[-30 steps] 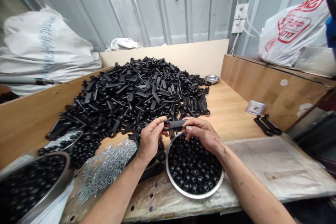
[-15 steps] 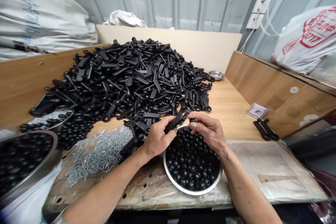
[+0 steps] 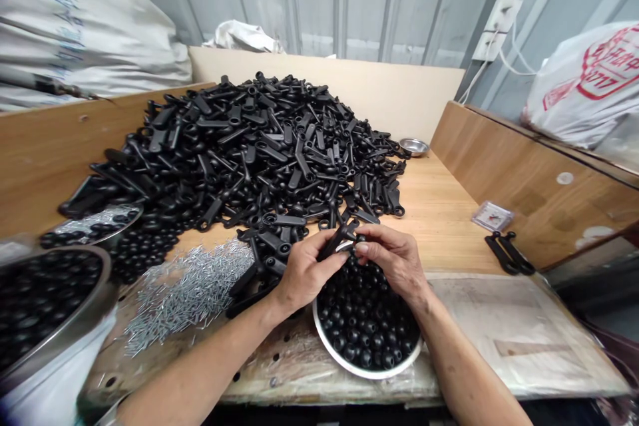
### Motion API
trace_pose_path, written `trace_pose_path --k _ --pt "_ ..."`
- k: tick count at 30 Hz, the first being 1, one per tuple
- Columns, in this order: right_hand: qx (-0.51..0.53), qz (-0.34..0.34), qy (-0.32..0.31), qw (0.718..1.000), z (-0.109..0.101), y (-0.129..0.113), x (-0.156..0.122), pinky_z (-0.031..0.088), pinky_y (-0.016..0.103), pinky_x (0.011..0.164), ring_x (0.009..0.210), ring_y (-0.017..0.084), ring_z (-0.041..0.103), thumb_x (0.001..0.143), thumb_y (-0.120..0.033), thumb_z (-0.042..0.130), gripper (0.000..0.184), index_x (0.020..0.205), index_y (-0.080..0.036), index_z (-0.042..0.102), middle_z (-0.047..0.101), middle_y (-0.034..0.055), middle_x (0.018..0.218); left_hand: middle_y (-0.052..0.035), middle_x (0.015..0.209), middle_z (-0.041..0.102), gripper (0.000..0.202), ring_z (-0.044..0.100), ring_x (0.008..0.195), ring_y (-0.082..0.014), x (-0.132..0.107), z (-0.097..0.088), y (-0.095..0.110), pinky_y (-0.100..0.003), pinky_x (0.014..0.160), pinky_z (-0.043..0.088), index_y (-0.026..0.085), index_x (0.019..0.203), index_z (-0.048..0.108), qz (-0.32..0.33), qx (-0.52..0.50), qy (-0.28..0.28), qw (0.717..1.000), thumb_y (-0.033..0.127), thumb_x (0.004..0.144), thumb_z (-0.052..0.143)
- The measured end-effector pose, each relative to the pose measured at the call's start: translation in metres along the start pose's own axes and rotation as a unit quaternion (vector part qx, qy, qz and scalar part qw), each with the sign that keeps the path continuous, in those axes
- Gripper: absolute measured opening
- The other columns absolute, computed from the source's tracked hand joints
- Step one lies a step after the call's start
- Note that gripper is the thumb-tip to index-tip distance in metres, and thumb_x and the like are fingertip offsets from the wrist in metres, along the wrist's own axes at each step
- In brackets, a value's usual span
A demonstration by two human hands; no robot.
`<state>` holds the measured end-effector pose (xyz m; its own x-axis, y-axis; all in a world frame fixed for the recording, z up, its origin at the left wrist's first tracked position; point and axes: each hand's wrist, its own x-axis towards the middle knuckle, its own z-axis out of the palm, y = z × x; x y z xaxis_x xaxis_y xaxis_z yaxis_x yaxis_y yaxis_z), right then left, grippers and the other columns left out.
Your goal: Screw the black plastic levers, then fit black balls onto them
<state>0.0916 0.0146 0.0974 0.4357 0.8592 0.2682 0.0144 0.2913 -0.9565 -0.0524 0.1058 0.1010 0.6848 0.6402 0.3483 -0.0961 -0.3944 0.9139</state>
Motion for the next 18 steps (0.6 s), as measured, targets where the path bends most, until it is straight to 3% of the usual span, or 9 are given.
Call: trace_pose_path --k 11,18 --pt "0.062 0.035 -0.01 0.997 0.008 -0.001 -0.001 0.051 0.023 0.045 0.052 0.013 0.061 0.071 -0.028 0.072 0.02 0.089 -0.019 0.072 0.066 0.0021 0.065 0.0011 0.089 0.067 0.022 0.06 0.081 -0.0125 -0.004 0.005 -0.006 -0.021 0.075 0.046 0.021 0.102 0.061 0.031 0.059 0.018 0.998 0.023 0.082 0.052" --pt "0.091 0.067 -0.009 0.994 0.01 -0.003 -0.001 0.05 0.021 0.039 0.046 0.012 0.059 0.069 -0.029 0.073 0.021 0.086 -0.018 0.073 0.064 0.0014 0.06 -0.0016 0.086 0.066 0.025 0.062 0.085 -0.0164 -0.007 0.009 -0.013 -0.026 0.079 0.047 0.022 0.107 0.056 0.049 0.121 0.016 0.991 0.022 0.083 0.047"
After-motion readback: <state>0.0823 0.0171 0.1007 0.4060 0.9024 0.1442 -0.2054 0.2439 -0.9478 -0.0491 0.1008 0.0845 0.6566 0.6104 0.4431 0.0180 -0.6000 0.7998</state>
